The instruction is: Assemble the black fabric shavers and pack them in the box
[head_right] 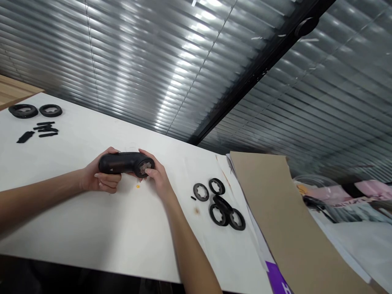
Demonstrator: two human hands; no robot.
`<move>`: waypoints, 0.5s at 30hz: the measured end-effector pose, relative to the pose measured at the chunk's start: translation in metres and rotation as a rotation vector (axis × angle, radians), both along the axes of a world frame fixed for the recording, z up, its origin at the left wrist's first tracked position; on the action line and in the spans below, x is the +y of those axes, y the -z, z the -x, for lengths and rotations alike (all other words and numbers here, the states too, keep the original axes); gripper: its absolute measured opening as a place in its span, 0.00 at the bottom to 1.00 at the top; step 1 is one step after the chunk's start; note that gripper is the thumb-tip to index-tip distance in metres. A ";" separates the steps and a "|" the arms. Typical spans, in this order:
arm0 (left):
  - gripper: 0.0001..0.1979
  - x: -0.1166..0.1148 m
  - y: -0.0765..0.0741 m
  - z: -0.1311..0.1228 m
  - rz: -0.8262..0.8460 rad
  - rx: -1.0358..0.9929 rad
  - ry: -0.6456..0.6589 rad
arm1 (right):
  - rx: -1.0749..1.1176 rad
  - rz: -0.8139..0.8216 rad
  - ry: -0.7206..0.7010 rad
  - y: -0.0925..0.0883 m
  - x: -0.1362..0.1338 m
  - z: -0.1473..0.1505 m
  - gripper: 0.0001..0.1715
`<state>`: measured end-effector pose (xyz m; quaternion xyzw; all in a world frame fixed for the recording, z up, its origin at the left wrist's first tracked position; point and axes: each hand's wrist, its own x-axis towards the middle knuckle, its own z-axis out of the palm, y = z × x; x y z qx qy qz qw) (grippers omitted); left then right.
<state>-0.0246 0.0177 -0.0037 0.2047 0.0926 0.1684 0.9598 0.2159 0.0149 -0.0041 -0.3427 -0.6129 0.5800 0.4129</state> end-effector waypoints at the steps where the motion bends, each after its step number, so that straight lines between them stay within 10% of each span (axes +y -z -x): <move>1: 0.26 0.000 0.000 0.000 -0.001 -0.002 0.001 | 0.003 0.006 0.006 -0.001 0.000 0.000 0.40; 15: 0.25 0.000 -0.002 0.000 -0.079 0.026 -0.018 | -0.044 -0.006 0.037 -0.007 -0.005 0.004 0.39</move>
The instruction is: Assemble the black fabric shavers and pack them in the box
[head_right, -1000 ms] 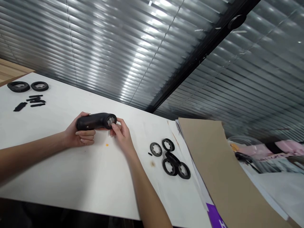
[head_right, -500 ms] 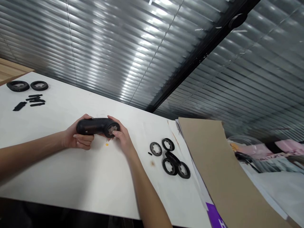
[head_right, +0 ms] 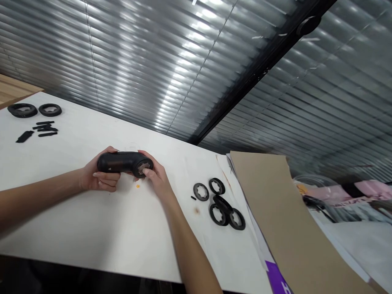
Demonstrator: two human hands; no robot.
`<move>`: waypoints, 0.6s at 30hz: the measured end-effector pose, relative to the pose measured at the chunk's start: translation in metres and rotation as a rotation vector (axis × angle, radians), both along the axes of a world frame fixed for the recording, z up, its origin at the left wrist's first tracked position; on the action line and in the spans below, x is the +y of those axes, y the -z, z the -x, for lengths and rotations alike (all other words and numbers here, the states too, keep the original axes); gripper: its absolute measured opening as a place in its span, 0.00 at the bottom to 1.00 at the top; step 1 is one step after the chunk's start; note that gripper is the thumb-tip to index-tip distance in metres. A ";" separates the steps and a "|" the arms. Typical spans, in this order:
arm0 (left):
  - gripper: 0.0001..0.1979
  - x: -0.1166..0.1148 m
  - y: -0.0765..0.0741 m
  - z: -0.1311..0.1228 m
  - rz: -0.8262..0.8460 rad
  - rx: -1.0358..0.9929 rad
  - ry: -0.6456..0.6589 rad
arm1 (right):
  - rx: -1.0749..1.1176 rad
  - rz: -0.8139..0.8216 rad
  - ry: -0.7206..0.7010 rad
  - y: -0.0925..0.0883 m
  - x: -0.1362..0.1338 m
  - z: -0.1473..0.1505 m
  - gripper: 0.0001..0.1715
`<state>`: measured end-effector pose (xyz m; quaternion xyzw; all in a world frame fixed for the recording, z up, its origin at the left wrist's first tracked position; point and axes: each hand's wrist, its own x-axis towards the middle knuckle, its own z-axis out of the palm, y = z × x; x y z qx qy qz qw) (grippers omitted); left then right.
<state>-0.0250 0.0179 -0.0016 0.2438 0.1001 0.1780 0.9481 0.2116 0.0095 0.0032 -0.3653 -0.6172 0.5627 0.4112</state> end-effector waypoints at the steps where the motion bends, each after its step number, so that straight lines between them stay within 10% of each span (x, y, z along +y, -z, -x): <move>1: 0.25 0.000 0.000 -0.001 -0.020 -0.002 -0.004 | 0.023 0.005 -0.010 0.002 0.001 -0.001 0.40; 10: 0.24 -0.027 0.005 -0.017 -0.471 0.265 -0.480 | 0.140 -0.004 -0.037 0.027 0.014 -0.009 0.44; 18: 0.44 -0.032 0.008 -0.018 -0.764 0.560 -0.705 | -0.048 -0.082 -0.077 0.026 0.012 0.004 0.43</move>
